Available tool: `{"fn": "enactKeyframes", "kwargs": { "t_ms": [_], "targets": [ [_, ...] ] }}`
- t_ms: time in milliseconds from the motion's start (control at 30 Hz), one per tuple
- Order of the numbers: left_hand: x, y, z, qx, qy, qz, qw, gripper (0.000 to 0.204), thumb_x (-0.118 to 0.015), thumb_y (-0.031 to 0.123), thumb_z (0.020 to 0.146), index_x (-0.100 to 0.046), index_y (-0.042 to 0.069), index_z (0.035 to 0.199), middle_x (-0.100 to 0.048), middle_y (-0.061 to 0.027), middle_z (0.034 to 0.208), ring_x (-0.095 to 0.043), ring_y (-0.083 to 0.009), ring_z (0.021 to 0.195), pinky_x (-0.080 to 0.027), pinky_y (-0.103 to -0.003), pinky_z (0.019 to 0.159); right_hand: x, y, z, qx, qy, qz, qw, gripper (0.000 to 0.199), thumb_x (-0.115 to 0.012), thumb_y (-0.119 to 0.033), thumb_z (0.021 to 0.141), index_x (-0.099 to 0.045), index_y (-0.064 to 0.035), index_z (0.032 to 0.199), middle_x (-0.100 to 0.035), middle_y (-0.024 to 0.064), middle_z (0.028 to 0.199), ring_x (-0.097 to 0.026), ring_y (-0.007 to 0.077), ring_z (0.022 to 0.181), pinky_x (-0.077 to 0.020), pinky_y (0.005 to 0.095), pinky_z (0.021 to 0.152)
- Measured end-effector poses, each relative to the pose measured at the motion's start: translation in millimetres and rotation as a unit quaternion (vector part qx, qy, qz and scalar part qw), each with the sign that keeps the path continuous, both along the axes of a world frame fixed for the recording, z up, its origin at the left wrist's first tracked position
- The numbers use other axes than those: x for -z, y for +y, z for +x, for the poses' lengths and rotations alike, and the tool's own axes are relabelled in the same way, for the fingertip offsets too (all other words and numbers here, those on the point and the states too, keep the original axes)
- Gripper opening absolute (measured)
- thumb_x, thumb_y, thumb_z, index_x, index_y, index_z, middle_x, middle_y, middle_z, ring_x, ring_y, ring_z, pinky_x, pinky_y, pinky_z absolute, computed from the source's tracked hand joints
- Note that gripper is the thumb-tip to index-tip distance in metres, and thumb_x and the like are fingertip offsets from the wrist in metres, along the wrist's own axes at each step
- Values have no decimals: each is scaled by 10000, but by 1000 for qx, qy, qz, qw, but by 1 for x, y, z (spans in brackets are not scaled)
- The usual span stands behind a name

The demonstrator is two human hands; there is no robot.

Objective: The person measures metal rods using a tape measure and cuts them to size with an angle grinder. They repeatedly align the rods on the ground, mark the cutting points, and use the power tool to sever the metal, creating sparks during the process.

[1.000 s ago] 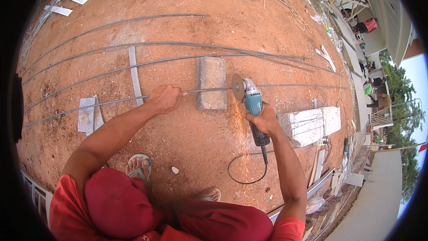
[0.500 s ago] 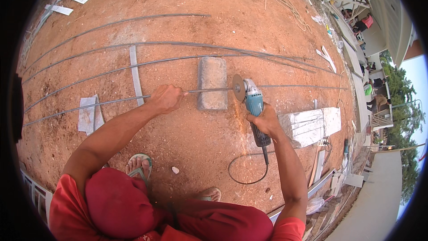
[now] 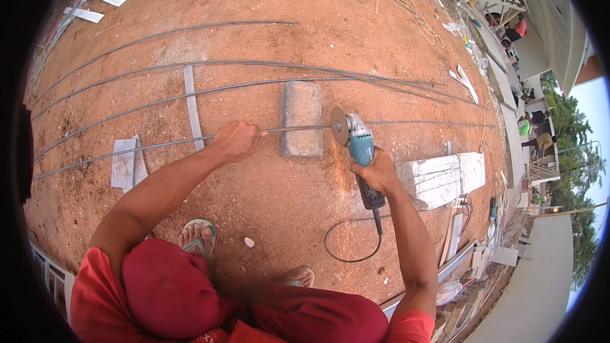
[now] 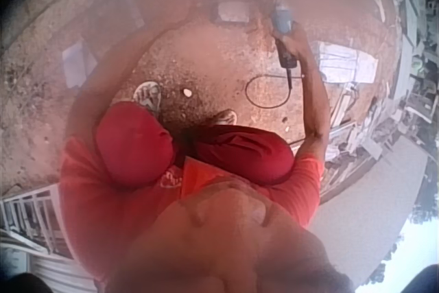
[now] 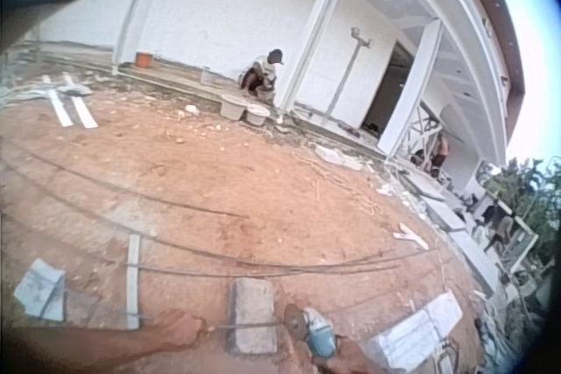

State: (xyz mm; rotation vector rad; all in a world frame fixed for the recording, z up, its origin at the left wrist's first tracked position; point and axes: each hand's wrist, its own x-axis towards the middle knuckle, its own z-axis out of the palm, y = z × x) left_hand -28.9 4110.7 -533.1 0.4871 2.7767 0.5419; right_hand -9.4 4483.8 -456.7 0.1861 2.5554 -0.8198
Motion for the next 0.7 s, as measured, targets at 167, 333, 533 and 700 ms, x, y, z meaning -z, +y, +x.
{"fn": "enactKeyframes", "kwargs": {
  "t_ms": [167,333,533,700],
  "targets": [
    [-1,0,1,-7,-14,-2,1000,535,-502,377,1081,-726,-58,864,-698,-265,726,-723,-436,709,-571,-530,661,-4,-6,0,-4,26,8,1000,365,-762,-248,756,-695,14,1003,-731,179,871,-707,284,811,-562,422,789],
    [6,0,0,2,23,14,1000,541,-500,379,1079,-714,-61,850,-688,-271,714,-713,-450,705,-566,-528,664,-4,1,12,-16,88,24,996,659,-776,-266,744,-570,81,1265,-723,232,935,-704,338,872,-557,421,847],
    [0,2,0,-10,7,19,1000,527,-498,371,1074,-701,-64,857,-673,-304,733,-695,-487,735,-553,-548,690,-3,-6,61,100,174,-59,978,888,-809,-234,756,-371,135,1434,-692,202,991,-692,302,914,-546,368,859],
    [7,6,0,-19,43,7,999,510,-502,364,1070,-698,-59,863,-676,-318,774,-692,-497,776,-545,-561,715,5,18,89,197,199,-126,952,757,-805,-142,800,-381,107,1377,-682,181,983,-698,239,813,-582,362,738]
  ]
}}
